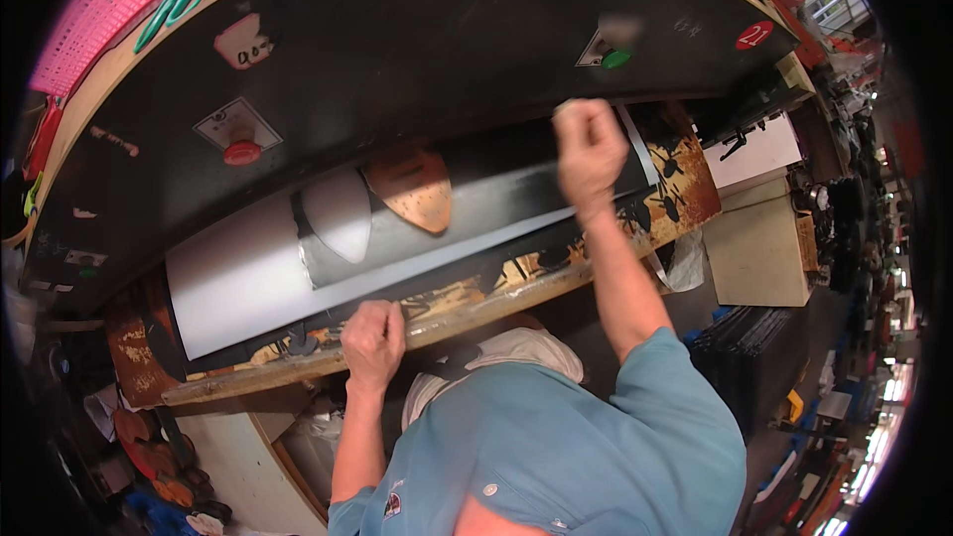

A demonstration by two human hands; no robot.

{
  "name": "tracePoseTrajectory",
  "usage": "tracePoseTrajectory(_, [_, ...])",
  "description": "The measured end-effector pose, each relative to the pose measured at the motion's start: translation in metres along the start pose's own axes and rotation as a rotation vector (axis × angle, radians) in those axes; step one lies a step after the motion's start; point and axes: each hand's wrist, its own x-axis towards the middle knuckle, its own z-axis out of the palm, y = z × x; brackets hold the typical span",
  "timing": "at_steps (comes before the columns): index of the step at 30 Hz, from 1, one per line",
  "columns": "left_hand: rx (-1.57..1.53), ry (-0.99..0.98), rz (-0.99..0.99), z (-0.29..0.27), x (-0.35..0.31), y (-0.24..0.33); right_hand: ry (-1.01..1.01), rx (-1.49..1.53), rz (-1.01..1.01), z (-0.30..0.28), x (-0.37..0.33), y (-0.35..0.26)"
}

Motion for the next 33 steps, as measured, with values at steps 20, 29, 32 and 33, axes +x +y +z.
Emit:
tracePoseTrajectory(20, [0.235,0.062,-0.095,0.007,0.023,-0.059,-0.128,-0.745,-0.247,-0.085,-0.138,0.12])
tracePoseTrajectory(29, [0.226,0.128,-0.123,0.012,0.019,-0.067,-0.079,-0.745,-0.234,-0.079,-0.145,0.11])
tracePoseTrajectory(32, [0.286,0.146,-0.17,0.013,0.02,-0.067,-0.081,-0.676,-0.281,-0.078,-0.143,0.104])
tracePoseTrajectory(33, [0.274,0.161,-0.162,0.013,0.02,-0.069,-0.083,-0.682,-0.303,-0.076,-0.142,0.104])
